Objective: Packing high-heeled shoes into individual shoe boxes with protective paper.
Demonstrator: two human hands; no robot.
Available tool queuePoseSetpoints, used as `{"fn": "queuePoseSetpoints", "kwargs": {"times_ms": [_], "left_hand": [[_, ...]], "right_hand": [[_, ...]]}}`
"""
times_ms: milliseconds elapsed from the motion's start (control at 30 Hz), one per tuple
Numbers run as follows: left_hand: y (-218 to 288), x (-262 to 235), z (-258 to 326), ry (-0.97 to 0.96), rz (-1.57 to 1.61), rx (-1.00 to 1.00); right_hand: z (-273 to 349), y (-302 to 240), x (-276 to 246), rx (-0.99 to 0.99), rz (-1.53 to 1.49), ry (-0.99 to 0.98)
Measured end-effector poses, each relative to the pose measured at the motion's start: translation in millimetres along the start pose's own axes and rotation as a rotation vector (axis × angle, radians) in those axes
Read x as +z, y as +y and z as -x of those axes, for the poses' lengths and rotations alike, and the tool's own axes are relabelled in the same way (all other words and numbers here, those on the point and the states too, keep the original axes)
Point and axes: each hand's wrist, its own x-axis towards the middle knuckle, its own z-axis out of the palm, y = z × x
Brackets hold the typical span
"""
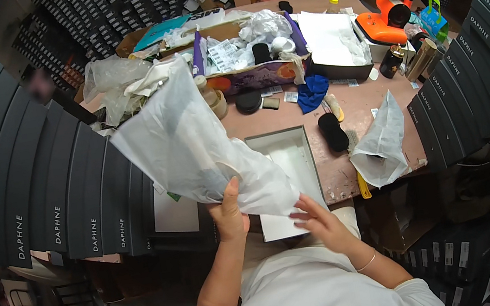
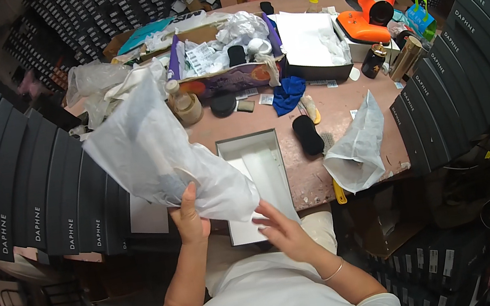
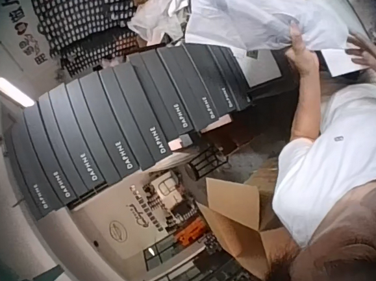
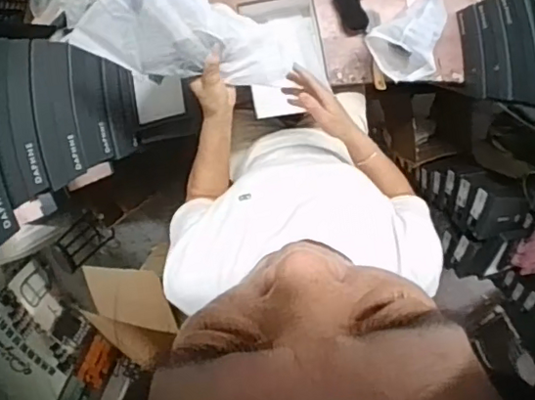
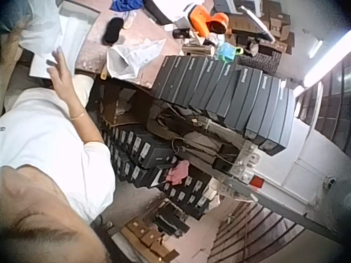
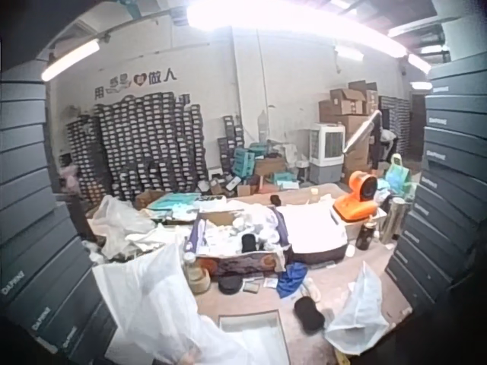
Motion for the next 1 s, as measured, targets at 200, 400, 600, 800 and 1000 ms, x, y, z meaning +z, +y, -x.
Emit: {"fn": "queuePoseSetpoints", "kwargs": {"times_ms": [200, 400, 600, 800, 1000], "left_hand": [[-67.2, 13.8, 96.9, -0.543, -0.615, -0.24], [-82.9, 1.4, -7.4, -1.235, -1.199, 0.039], [-147.0, -1.6, -56.7, -1.587, -1.712, 0.52], [-20.2, 23.0, -111.4, -0.503, -0.821, 0.495], [15.6, 45.9, -94.7, -0.446, -0.996, 0.847]], "right_hand": [[-2.0, -0.6, -18.2, -0.162, -0.159, 0.46], [70.6, -28.4, -65.6, -0.235, -0.567, 0.733], [61.6, -52.2, -62.7, -0.303, -0.197, 0.765], [16.4, -22.9, -54.0, -0.174, -0.176, 0.474], [-66.4, 75.0, -16.1, 0.378, 1.264, -0.18]]}}
